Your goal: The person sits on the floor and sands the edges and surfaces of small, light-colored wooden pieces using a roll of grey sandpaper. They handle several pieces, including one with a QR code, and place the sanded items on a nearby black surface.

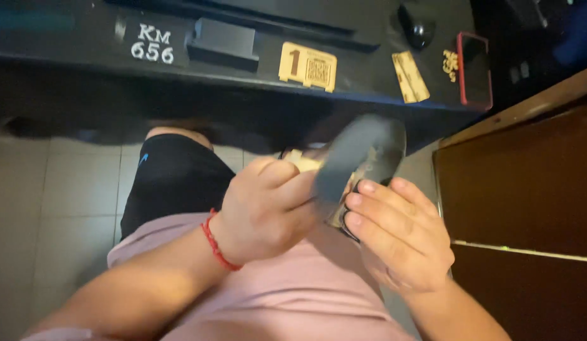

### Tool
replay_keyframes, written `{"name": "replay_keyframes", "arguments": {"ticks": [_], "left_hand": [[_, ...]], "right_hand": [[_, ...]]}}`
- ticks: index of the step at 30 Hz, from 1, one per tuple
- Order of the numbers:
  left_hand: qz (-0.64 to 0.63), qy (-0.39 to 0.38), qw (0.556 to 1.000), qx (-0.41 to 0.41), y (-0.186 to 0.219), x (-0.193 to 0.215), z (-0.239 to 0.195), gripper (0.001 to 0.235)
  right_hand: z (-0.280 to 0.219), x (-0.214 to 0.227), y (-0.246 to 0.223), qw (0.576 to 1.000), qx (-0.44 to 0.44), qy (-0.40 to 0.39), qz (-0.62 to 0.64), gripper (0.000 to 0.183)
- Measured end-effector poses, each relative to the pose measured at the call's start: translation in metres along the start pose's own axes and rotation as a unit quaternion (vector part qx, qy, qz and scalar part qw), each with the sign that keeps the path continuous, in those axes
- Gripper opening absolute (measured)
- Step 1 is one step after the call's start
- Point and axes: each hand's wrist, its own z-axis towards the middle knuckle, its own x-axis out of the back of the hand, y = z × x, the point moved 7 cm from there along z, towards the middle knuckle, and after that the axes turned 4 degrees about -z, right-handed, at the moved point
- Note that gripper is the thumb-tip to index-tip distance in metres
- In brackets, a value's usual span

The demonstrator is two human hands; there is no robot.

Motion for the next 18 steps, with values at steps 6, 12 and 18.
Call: {"name": "replay_keyframes", "arguments": {"ticks": [6, 12, 18], "left_hand": [[-0.004, -0.027, 1.0, -0.012, -0.002, -0.002, 0.002, 0.028], [0.003, -0.006, 0.999, -0.036, 0.005, -0.004, -0.009, 0.022], [0.007, -0.003, 0.999, -0.032, 0.002, 0.0, -0.007, 0.019]], "right_hand": [[-0.092, -0.029, 0.052, 0.921, -0.056, -0.101, -0.373, 0.069], [-0.061, -0.033, 0.061, 0.999, -0.042, 0.034, 0.004, 0.031], [-0.116, -0.044, 0.107, 0.922, -0.381, 0.055, 0.046, 0.016]]}}
